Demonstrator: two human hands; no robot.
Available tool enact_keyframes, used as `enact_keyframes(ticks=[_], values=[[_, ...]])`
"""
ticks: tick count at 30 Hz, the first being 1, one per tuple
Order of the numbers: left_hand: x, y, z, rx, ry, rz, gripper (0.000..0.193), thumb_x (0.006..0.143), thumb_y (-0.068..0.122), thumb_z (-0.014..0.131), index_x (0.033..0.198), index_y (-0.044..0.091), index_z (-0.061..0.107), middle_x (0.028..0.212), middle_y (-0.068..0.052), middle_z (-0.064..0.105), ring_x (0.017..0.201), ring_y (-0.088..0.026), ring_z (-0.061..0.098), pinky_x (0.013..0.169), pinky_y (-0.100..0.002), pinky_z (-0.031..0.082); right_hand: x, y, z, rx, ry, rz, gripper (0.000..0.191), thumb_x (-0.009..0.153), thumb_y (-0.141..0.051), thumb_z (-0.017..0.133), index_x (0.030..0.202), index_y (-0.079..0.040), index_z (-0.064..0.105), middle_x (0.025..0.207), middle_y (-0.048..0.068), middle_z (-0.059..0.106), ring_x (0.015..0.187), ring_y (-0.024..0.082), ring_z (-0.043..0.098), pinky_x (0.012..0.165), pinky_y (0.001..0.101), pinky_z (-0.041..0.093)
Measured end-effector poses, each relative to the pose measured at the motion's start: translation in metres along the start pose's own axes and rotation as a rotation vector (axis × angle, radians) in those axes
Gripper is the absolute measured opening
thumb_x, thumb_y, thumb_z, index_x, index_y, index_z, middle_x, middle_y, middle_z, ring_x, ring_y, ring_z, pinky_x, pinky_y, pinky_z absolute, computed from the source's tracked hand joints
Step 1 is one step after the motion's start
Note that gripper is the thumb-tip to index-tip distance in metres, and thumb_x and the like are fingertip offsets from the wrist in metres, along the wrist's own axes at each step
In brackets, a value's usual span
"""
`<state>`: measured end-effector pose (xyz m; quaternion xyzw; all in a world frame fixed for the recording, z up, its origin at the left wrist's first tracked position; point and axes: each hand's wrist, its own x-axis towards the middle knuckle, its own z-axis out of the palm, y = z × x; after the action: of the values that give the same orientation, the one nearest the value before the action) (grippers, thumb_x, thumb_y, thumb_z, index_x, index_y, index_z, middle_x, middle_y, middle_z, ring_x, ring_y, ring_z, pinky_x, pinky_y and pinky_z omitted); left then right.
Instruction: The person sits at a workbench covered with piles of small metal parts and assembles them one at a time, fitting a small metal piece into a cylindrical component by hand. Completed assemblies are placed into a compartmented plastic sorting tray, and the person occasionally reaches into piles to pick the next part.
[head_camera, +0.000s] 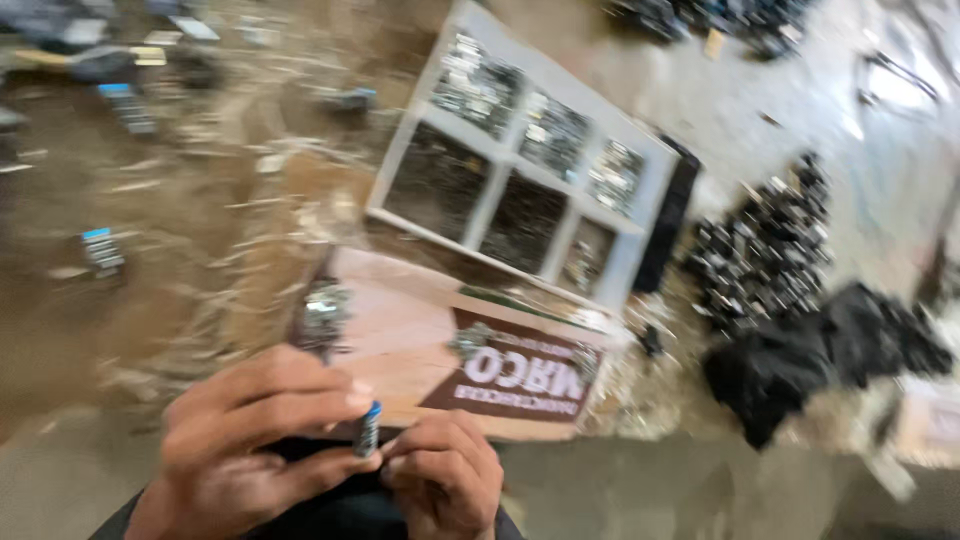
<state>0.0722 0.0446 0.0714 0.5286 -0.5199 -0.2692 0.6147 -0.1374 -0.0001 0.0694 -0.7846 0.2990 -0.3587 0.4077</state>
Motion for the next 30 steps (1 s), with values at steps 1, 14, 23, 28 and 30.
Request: enact_keyframes(ticks=[1, 14, 23, 28, 30], values=[[0.002, -0.001, 0.007, -0.039, -0.015, 0.014, 0.04, 0.07, 0.016, 0.092, 0.105, 0.006, 0.074, 0.101, -0.008, 0.074, 0.088, -0.019, 0.075, 0.074, -0.029, 0.059, -0.002, -0.005, -0.002, 0.198, 0.059, 0.13, 0.019, 0.09, 0.004, 0.081, 0.099, -0.004, 0.067, 0.094, 0.011, 0.073, 0.083, 0.025, 0.07, 0.077, 0.0357, 0.058], [0.021, 0.007, 0.051, -0.084, -0.16, 0.053, 0.042, 0.072, 0.019, 0.093, 0.108, 0.008, 0.074, 0.102, -0.008, 0.075, 0.092, -0.023, 0.076, 0.08, -0.034, 0.06, -0.019, -0.008, -0.036, 0.688, 0.5, 0.299, 0.01, 0.097, -0.001, 0.074, 0.102, 0.006, 0.068, 0.089, 0.026, 0.072, 0.077, 0.026, 0.067, 0.07, 0.0393, 0.059], [0.025, 0.013, 0.058, -0.069, -0.135, 0.117, 0.044, 0.072, 0.02, 0.096, 0.108, 0.008, 0.074, 0.101, -0.005, 0.074, 0.086, -0.02, 0.073, 0.075, -0.031, 0.058, -0.025, 0.003, -0.049, 0.4, 0.231, 0.298, 0.011, 0.098, -0.005, 0.076, 0.1, 0.004, 0.069, 0.105, 0.017, 0.066, 0.096, 0.021, 0.064, 0.088, 0.0304, 0.053], [0.023, 0.012, 0.059, -0.052, -0.145, 0.098, 0.045, 0.071, 0.021, 0.096, 0.108, 0.009, 0.074, 0.1, -0.003, 0.074, 0.086, -0.02, 0.073, 0.075, -0.031, 0.058, -0.03, 0.011, -0.047, 0.68, 0.314, 0.33, 0.012, 0.099, -0.003, 0.073, 0.103, 0.006, 0.067, 0.1, 0.019, 0.065, 0.092, 0.021, 0.063, 0.084, 0.0315, 0.052], [0.024, 0.012, 0.061, -0.057, -0.147, 0.084, 0.046, 0.07, 0.021, 0.096, 0.108, 0.01, 0.074, 0.099, -0.003, 0.074, 0.086, -0.02, 0.073, 0.074, -0.031, 0.058, -0.033, 0.015, -0.046, 0.758, 0.368, 0.365, 0.013, 0.099, -0.003, 0.073, 0.103, 0.007, 0.066, 0.099, 0.02, 0.065, 0.09, 0.022, 0.063, 0.083, 0.0329, 0.052]])
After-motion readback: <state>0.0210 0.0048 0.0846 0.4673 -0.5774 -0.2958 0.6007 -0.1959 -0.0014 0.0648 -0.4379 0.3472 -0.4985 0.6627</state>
